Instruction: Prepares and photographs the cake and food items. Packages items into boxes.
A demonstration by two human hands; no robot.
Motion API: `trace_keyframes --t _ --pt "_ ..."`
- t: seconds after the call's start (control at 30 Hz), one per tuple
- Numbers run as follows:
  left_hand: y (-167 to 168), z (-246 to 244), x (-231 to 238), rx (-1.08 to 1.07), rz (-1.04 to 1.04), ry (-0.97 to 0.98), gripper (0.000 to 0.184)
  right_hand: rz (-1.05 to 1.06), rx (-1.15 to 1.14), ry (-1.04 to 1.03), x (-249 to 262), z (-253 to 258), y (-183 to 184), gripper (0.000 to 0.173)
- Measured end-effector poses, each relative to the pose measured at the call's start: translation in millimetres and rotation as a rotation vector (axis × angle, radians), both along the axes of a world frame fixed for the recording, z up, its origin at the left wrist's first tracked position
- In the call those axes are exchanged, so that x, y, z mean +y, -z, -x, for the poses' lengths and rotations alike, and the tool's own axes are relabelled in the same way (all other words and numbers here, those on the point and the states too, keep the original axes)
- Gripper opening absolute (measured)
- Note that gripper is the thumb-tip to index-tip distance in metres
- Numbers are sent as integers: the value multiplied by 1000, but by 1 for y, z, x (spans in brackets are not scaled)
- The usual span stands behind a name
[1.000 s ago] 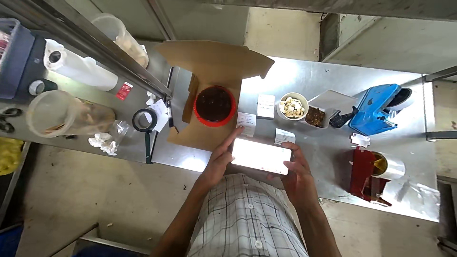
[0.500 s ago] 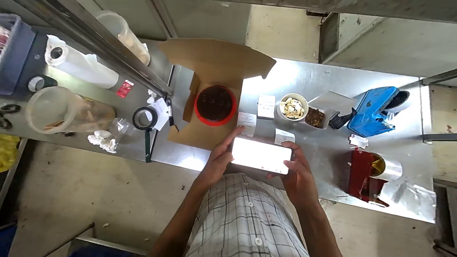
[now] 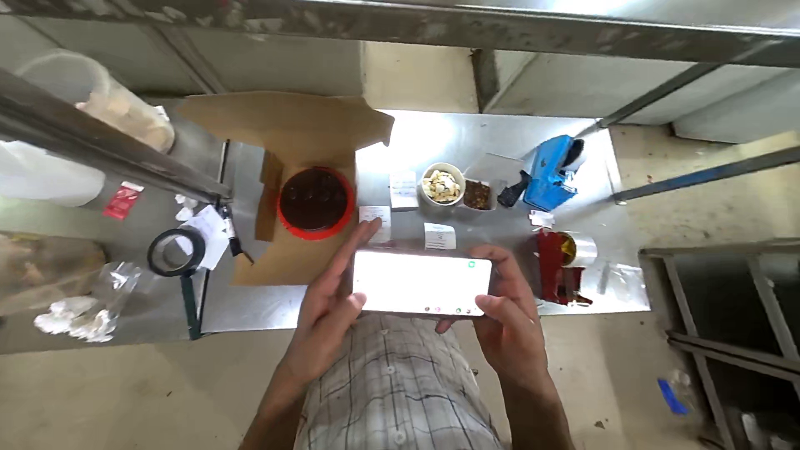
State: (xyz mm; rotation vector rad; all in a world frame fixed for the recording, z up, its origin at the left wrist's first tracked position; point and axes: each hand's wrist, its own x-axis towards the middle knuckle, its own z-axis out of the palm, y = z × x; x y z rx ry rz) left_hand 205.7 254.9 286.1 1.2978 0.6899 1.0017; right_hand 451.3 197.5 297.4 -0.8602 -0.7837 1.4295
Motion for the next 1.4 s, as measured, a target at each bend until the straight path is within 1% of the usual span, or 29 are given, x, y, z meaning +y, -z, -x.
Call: trace_keyframes --t 0.17,0.3,0.43,0.5,0.57,0.67,0.7,0.77,0.83,0.87,0.9,0.97,1.0,1.03,1.1,1.2,1.4 --pt "-3 -11 4 27 -10 -18 62 32 -10 76 0 -2 -1 36" --pt "-9 -22 3 97 19 -59 68 48 -8 123 -4 -1 0 38" --pt "-9 -30 4 139 53 -74 66 40 -24 154 -5 0 3 38" --pt "-9 -34 4 161 53 -95 68 41 -34 162 -6 0 5 38" --pt "-10 -38 3 251 44 -140 74 35 -34 157 -6 -2 7 39" --pt "-6 -45 0 504 1 -219 89 31 -63 147 -4 -5 9 39" --pt "-3 -47 -1 566 -14 -237 91 35 -80 143 -4 -5 10 39" --pt "1 -45 -1 591 -13 -224 87 52 -95 135 -4 -6 12 40" --pt "0 -36 0 509 -14 -139 81 78 -78 132 -3 -9 12 40" --pt "-2 -32 2 481 -23 -95 85 90 -59 133 -3 -10 12 40" --pt "-3 -28 3 490 -38 -57 93 99 -37 132 -3 -11 12 40" --pt "-9 -21 7 588 -82 17 115 118 6 127 -3 -14 10 39" --pt "-12 -19 9 650 -116 44 121 122 32 118 -3 -15 9 40" --pt "-16 -17 10 705 -162 58 122 120 63 106 -4 -17 6 41" --pt "-21 -16 13 797 -265 20 114 97 124 88 -5 -19 2 42" --pt "-27 -17 17 808 -472 -40 99 25 156 62 -8 -24 -8 41" --pt "-52 -23 19 713 -703 -98 93 -69 179 72 -21 -32 -41 36"
